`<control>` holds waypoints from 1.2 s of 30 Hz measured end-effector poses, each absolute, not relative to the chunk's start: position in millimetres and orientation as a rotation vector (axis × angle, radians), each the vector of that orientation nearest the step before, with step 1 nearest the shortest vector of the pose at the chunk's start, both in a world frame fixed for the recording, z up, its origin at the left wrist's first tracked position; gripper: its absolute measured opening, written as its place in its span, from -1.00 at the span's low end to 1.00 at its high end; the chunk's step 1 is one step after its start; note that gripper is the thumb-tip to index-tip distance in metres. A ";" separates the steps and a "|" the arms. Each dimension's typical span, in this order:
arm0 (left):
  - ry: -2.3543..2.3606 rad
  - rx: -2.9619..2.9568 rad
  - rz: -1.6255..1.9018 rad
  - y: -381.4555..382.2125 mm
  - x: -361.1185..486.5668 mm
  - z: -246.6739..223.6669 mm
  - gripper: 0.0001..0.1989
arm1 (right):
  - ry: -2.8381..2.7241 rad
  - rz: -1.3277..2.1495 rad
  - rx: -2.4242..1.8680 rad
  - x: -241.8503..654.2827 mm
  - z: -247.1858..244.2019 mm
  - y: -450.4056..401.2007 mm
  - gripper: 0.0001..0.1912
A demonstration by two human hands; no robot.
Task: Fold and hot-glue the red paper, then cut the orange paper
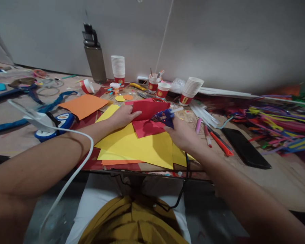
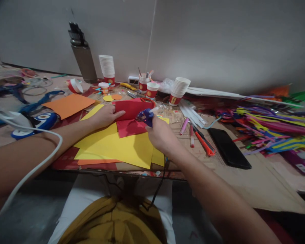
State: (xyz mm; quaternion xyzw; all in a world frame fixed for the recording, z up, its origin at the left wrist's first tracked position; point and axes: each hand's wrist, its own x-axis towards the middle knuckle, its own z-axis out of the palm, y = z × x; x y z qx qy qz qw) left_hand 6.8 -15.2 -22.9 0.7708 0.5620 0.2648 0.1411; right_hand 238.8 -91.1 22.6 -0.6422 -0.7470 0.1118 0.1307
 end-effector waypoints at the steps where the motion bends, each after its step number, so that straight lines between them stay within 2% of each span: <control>1: 1.622 2.228 0.755 -15.4 7.0 -22.3 -0.54 | -2.171 0.346 -1.851 236.7 22.6 -91.3 -0.73; 6: 1.654 2.219 0.734 -16.0 7.7 -21.3 -0.57 | -2.120 0.254 -1.952 254.1 19.5 -86.0 -0.76; 13: 1.664 2.186 0.720 -17.0 8.1 -20.6 -0.56 | -2.049 0.148 -2.036 281.1 17.8 -83.8 -0.64; 22: 1.673 2.199 0.690 -17.6 7.8 -18.8 -0.58 | -2.111 0.114 -2.024 274.0 15.8 -69.2 -0.70; 29: 1.604 2.194 0.733 -16.4 6.6 -21.5 -0.60 | -2.121 0.180 -2.033 267.6 21.9 -85.4 -0.74; 36: 1.492 2.161 0.774 -15.8 5.3 -22.9 -0.58 | -2.210 0.419 -1.784 226.9 20.6 -90.0 -0.74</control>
